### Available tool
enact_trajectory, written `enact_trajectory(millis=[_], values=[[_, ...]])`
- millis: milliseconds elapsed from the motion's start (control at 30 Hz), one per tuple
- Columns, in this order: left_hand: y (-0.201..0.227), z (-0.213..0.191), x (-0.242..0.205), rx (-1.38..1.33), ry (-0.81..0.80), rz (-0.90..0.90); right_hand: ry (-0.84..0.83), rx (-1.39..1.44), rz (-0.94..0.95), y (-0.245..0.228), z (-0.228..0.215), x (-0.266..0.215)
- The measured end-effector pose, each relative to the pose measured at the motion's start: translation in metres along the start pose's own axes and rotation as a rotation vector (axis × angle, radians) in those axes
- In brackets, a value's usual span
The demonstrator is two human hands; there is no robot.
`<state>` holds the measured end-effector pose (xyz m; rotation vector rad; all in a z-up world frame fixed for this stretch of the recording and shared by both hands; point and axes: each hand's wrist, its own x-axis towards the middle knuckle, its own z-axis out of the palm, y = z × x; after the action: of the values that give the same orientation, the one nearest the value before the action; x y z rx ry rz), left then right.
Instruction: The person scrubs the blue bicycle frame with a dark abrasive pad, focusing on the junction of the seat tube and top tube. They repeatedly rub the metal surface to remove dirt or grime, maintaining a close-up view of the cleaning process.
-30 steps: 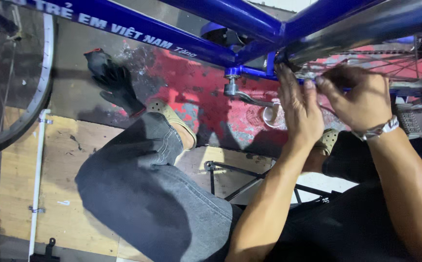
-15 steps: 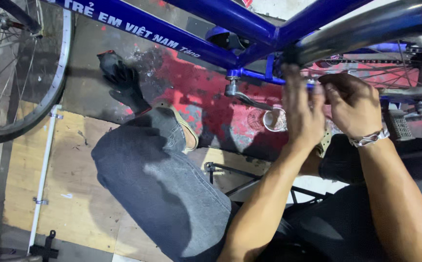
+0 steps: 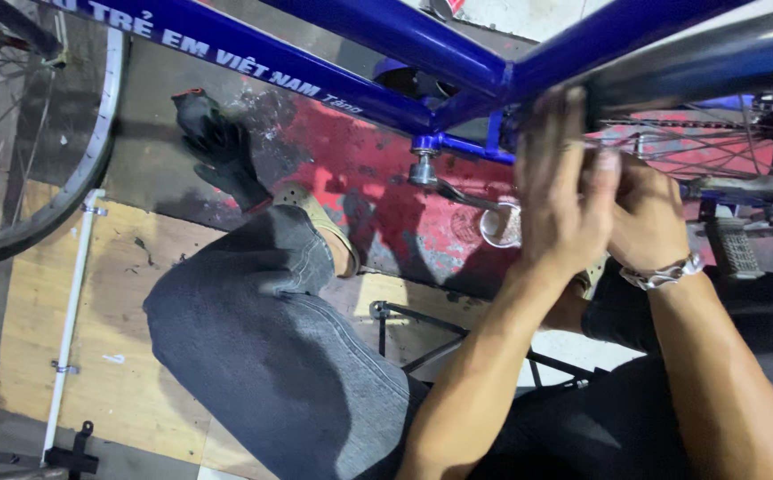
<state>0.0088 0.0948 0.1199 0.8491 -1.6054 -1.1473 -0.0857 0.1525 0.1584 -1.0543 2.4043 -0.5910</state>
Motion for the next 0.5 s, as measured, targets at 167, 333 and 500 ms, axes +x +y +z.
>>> enact_trajectory(millis=[167, 333, 500], values=[[0.008, -0.013, -0.001, 0.021, -0.027, -0.013, 0.056, 0.041, -0.158, 0.003, 0.002, -0.001], [0.008, -0.02, 0.019, 0.163, -0.075, -0.009, 0.027, 0.042, -0.128, -0.003, 0.002, 0.0], [0.031, -0.028, 0.031, 0.302, -0.114, 0.063, 0.096, 0.099, -0.244, -0.011, -0.008, 0.001]])
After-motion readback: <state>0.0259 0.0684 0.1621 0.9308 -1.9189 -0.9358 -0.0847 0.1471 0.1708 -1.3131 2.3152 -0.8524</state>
